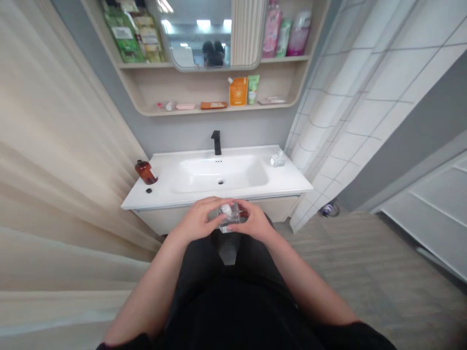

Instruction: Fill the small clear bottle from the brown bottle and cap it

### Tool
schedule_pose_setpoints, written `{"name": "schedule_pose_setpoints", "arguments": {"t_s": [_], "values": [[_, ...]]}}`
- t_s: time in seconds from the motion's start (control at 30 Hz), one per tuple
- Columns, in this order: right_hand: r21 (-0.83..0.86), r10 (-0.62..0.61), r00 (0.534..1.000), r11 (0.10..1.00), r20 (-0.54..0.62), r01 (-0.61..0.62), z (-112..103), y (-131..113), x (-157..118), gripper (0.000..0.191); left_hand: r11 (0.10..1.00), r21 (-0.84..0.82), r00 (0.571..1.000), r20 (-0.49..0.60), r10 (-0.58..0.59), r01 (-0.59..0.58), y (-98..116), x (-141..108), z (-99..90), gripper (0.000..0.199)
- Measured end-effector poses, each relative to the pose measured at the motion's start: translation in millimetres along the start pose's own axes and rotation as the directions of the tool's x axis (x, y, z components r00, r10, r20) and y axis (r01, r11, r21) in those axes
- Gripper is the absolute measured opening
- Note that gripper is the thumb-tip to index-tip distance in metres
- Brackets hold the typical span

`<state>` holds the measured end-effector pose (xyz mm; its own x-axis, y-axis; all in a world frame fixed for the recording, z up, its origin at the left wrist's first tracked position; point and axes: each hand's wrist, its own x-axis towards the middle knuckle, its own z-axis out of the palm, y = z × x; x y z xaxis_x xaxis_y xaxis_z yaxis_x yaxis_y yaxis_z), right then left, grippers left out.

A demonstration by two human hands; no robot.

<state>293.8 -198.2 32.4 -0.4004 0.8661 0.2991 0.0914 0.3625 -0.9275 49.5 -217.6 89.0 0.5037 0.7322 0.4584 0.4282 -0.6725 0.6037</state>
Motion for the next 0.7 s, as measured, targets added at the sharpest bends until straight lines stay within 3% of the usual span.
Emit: {"name": "schedule_pose_setpoints", "arguments": {"t_s": [0.1,0.23,0.4,0.47,0.53,0.63,0.7], "values": [[-0.002,0.010,1.000,1.000,-0.016,-0.010,-0.1,-0.5,0.8,0.082,1.000,0.013,0.999,-0.039,-0.008,0.009,-2.0,0.2,2.0,0.049],[-0.016,0.019,1.000,1.000,-0.011,-0.019,-0.5,-1.0,1.0,0.082,0.999,-0.035,0.999,0.021,0.039,-0.038,-2.0,-0.3,0.3,0.045],[0.028,0.012,1.000,1.000,-0.007,-0.012,2.2,-3.1,1.6,0.080,1.000,0.006,0.991,-0.130,-0.009,0.010,-1.4,1.3,9.7,0.039],[0.026,0.012,1.000,1.000,0.001,-0.012,3.4,-2.4,2.3,0.079,0.993,-0.089,0.974,-0.207,-0.090,0.073,-4.9,2.8,16.2,0.037],[0.038,0.016,1.000,0.999,-0.003,-0.016,3.3,0.3,3.1,0.079,0.960,-0.244,0.944,-0.261,-0.201,0.137,-9.5,3.7,22.5,0.047],[0.111,0.014,1.000,0.994,0.024,-0.016,-0.5,7.2,3.8,0.083,0.872,-0.455,0.922,-0.230,-0.312,0.182,-14.7,2.6,30.2,0.064],[0.179,0.015,0.995,0.983,0.099,-0.032,-4.5,13.3,3.4,0.087,0.843,-0.500,0.928,-0.180,-0.327,0.200,-16.4,0.5,34.4,0.065]]}}
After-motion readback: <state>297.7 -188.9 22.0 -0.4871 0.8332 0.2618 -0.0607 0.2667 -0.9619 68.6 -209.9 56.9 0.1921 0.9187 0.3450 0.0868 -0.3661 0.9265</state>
